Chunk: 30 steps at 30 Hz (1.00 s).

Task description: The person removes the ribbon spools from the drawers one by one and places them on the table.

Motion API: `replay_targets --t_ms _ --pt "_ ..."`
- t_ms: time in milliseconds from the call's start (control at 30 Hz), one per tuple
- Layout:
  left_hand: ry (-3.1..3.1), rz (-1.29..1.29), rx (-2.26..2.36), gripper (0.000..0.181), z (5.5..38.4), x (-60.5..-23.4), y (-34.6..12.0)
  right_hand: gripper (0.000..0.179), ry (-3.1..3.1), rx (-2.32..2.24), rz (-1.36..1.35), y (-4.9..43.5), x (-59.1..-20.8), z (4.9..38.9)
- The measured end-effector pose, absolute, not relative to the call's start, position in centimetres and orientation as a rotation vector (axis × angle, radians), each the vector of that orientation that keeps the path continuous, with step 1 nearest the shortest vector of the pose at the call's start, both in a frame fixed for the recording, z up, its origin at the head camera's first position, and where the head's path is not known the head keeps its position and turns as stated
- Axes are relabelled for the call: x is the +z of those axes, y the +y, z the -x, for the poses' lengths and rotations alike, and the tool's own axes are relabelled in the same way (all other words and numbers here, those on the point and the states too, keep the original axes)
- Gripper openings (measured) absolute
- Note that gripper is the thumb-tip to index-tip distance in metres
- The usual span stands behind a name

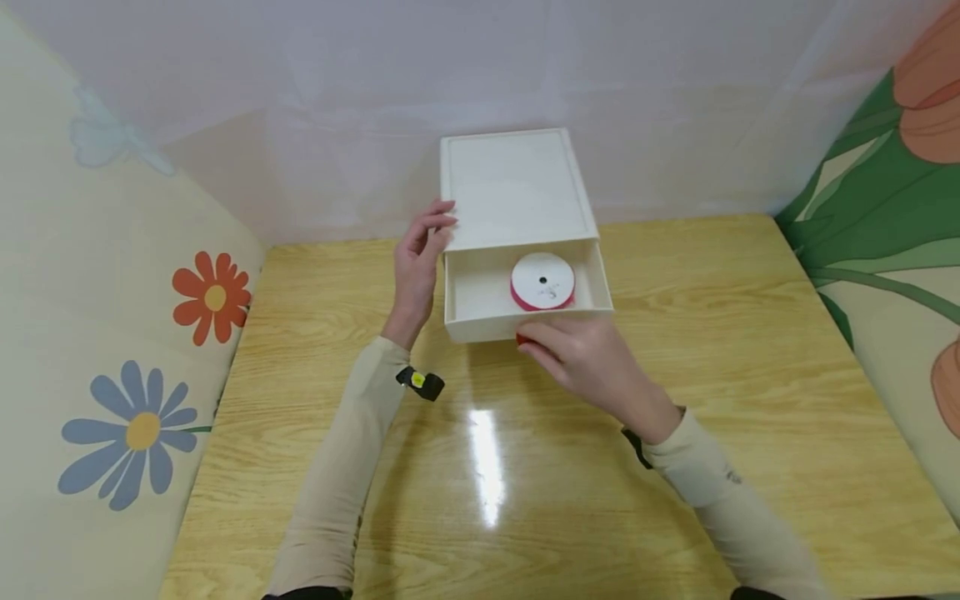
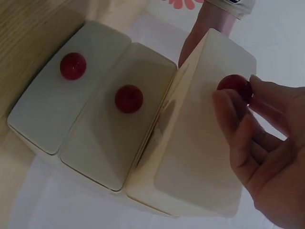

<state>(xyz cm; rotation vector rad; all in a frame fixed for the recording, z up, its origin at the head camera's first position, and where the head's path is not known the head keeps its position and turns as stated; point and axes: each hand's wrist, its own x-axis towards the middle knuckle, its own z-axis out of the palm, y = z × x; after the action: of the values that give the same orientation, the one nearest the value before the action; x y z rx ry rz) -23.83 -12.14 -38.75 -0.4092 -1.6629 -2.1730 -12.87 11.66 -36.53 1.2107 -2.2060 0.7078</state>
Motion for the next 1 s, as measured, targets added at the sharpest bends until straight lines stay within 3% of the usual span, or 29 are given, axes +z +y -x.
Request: replay_targets --t_ms 1000 --pt "-1.638 0.375 -2.206 0.028 23.7 -38.7 -12.1 0.021 -2.341 0.748 -1.224 12.0 -35.4 11.3"
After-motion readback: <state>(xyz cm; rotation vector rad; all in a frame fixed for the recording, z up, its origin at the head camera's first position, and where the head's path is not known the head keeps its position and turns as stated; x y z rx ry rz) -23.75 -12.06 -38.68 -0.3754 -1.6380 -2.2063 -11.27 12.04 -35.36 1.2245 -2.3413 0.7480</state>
